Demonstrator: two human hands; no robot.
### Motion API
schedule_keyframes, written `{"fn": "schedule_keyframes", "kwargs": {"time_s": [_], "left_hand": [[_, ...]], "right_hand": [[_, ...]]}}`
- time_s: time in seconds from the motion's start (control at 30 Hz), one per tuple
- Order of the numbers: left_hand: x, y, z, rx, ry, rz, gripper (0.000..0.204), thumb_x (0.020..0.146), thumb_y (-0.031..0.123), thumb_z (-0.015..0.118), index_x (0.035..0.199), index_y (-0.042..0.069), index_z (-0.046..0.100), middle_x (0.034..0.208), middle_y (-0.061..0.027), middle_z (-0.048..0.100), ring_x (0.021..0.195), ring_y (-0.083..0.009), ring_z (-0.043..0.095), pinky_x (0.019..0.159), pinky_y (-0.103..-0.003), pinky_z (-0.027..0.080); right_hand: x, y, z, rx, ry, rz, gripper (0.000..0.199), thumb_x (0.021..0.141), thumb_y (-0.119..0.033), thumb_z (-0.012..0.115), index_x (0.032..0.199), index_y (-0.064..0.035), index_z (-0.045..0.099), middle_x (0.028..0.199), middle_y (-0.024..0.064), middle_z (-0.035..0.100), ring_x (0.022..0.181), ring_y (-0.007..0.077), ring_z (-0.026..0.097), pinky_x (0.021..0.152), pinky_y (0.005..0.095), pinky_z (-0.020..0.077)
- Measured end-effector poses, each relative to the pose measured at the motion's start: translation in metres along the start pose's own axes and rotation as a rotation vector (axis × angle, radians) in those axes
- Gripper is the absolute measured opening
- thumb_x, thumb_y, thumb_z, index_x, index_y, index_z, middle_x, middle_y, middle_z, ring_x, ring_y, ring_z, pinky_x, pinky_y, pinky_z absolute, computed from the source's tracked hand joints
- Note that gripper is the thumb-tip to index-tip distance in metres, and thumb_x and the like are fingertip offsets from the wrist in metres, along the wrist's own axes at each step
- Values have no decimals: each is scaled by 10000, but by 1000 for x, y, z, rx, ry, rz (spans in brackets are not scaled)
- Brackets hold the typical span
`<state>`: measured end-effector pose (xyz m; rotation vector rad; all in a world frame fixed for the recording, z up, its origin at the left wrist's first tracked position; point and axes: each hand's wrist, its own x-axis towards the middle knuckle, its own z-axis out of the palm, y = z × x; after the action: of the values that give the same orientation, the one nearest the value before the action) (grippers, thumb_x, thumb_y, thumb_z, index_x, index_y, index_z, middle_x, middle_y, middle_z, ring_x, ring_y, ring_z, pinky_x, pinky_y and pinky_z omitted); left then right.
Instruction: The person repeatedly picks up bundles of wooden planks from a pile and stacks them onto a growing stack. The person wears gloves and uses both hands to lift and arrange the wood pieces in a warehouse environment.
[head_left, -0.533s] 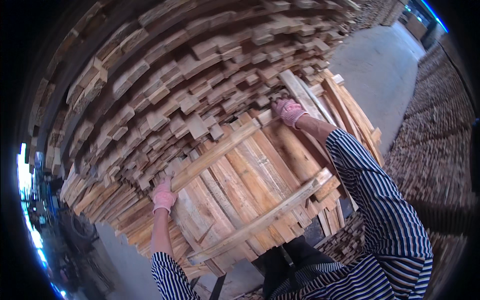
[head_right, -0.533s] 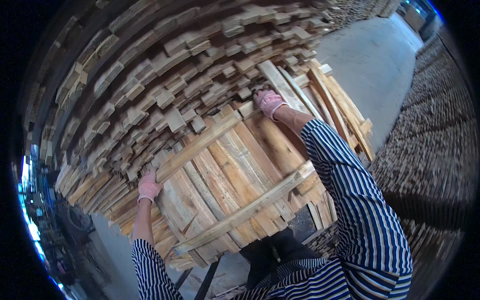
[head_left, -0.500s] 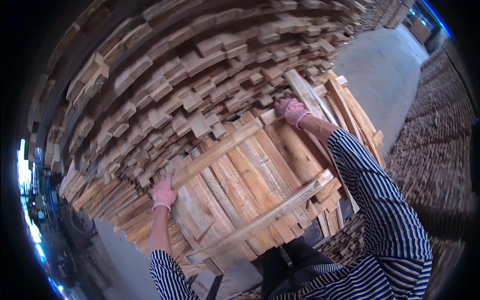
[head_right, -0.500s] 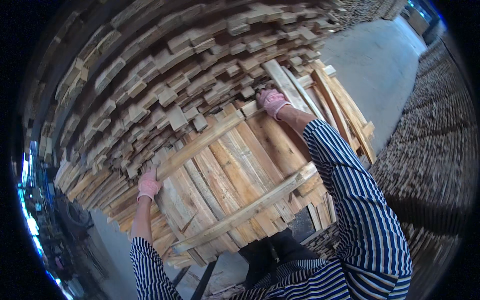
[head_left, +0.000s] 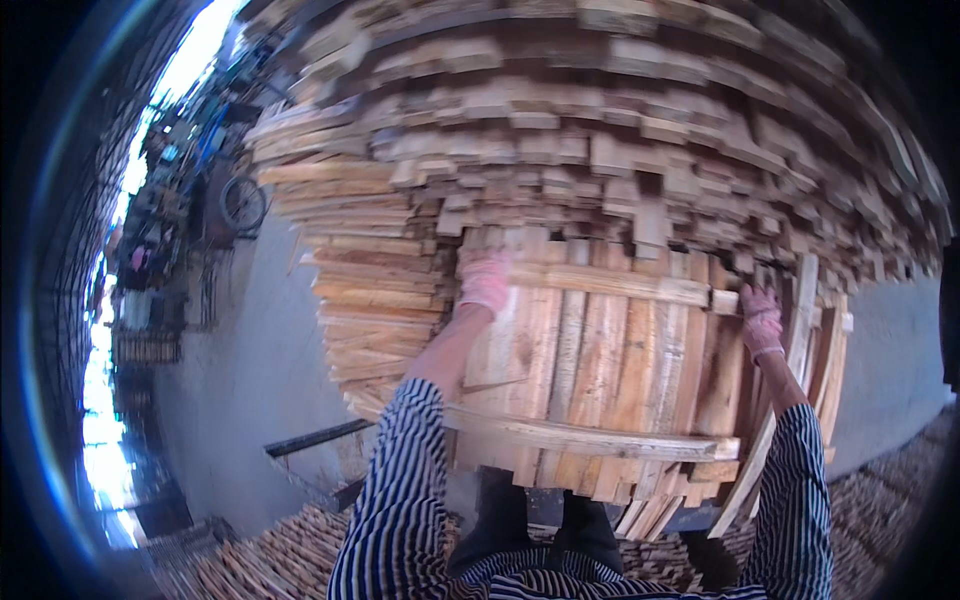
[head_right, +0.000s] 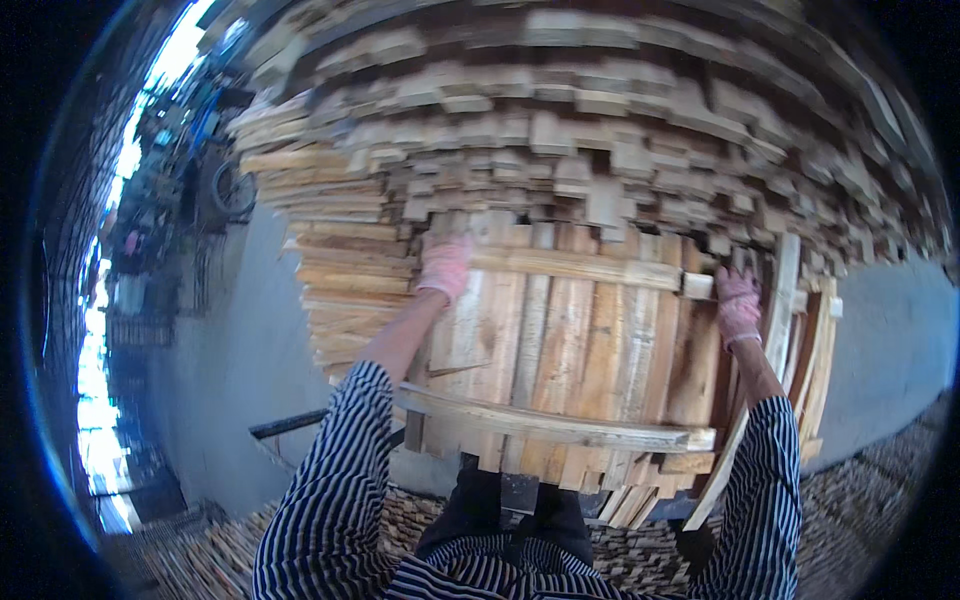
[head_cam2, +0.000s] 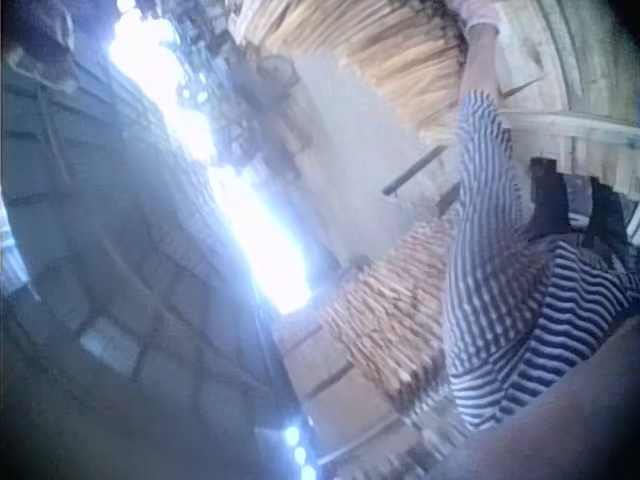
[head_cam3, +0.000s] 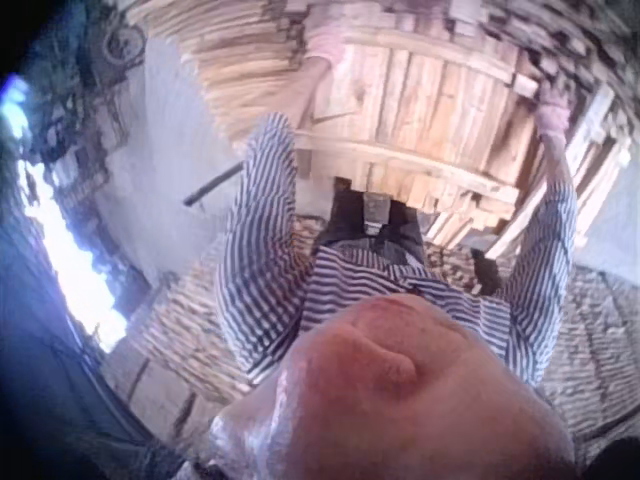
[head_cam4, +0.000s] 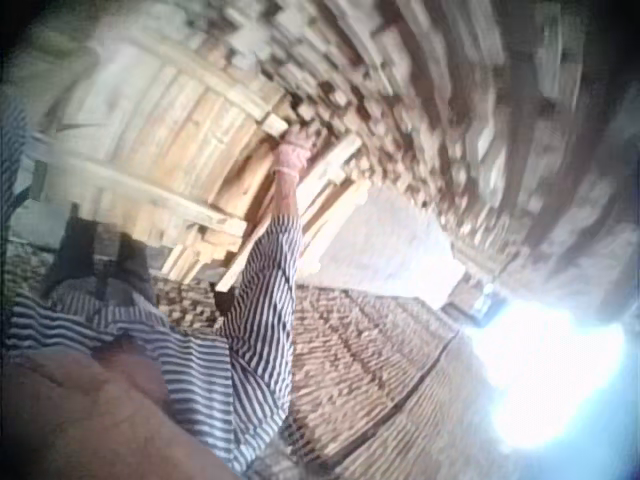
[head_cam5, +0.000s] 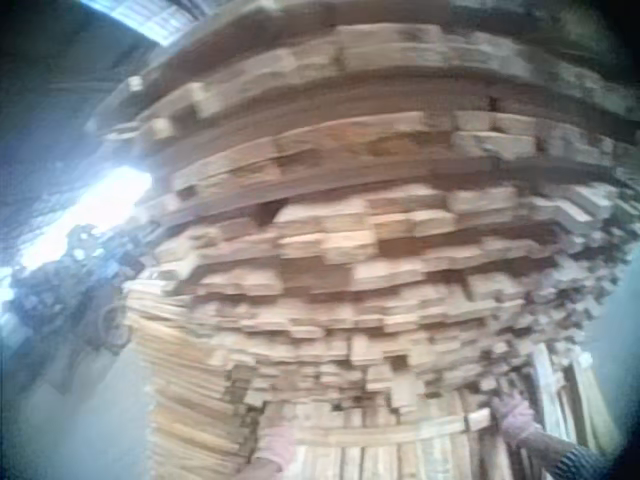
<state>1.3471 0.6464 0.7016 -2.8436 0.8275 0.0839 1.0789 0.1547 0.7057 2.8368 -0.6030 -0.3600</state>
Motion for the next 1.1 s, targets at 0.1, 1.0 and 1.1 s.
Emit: {"fn": "schedule_keyframes", "kwargs": {"time_s": [0.1, 1.0, 1.1], "left_hand": [[-17, -12, 32, 48, 93, -132, 299, 973, 150, 448, 1225, 126, 608, 1218, -155, 666, 1186, -321, 620, 1066, -593, 361], [-585, -156, 131, -878, -736, -984, 725, 819, 356, 813, 1412, 36, 545, 1234, -227, 676, 1085, -350, 667, 965, -420, 522], [-617, -119, 143, -1217, -800, -1162, 704, 823, 336, 807, 1405, 31, 556, 1263, -217, 673, 1129, -340, 652, 992, -400, 507]], "right_hand": [[6, -16, 5, -57, -3, -25, 350, 919, -54, 556, 1261, -121, 527, 1359, 142, 595, 1320, 419, 540, 989, 490, 548], [-116, -276, -69, 241, -396, -14, 1264, 753, -352, 882, 1644, -202, -3, 1682, 284, 1, 1547, 501, 73, 1240, 569, 201], [-118, -281, -70, 237, -423, -19, 1262, 785, -339, 867, 1643, -189, -46, 1685, 283, -8, 1551, 493, 55, 1244, 556, 194]]}}
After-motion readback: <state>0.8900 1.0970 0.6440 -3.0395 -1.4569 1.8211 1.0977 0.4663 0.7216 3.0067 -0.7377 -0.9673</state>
